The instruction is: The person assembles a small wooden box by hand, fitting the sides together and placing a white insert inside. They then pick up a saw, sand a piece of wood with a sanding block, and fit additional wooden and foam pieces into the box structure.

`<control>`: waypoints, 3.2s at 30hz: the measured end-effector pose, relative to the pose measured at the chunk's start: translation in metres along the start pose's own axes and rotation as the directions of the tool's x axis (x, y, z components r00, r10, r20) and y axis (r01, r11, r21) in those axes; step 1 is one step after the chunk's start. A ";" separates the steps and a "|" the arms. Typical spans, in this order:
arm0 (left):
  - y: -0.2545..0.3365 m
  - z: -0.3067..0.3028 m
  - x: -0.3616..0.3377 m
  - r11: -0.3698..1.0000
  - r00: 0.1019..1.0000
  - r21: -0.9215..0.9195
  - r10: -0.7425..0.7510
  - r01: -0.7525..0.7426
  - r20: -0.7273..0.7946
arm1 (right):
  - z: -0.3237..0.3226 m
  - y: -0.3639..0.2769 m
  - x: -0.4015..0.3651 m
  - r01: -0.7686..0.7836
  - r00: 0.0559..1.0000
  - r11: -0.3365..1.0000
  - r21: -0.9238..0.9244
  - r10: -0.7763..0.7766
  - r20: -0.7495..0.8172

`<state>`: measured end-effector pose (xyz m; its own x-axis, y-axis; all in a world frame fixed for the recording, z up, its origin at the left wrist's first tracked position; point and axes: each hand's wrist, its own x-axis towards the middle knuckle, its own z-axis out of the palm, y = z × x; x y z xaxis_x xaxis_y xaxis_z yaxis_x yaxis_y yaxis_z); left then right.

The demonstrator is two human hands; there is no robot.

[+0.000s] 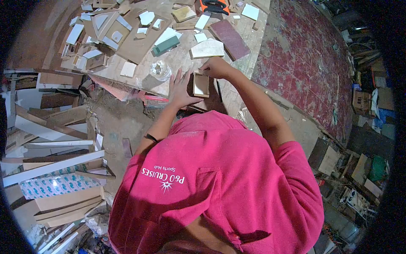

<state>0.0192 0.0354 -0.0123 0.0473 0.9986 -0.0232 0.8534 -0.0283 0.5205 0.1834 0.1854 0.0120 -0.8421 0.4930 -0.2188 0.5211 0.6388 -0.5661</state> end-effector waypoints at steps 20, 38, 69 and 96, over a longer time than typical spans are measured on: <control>-0.008 0.008 0.002 0.998 0.997 -0.003 0.061 -0.061 -0.043 | -0.003 0.021 0.004 -0.125 0.984 0.948 0.293 0.081 0.158; 0.003 -0.006 0.010 0.998 0.996 -0.016 -0.053 0.055 0.074 | 0.023 0.009 -0.035 -0.056 0.992 0.776 0.628 0.116 -0.055; 0.081 -0.131 -0.017 0.823 0.859 -0.379 0.229 -0.422 -0.459 | -0.093 -0.122 -0.106 0.453 0.888 0.457 0.765 -0.158 -0.432; 0.086 -0.137 -0.026 0.813 0.824 -0.378 0.205 -0.443 -0.528 | -0.094 -0.156 -0.104 0.350 0.913 0.490 0.798 0.010 -0.407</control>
<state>0.0203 0.0133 0.1502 -0.0602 0.8410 0.5377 0.4768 -0.4491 0.7557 0.2025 0.0899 0.1979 -0.7070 0.6974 0.1177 -0.1505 0.0143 -0.9885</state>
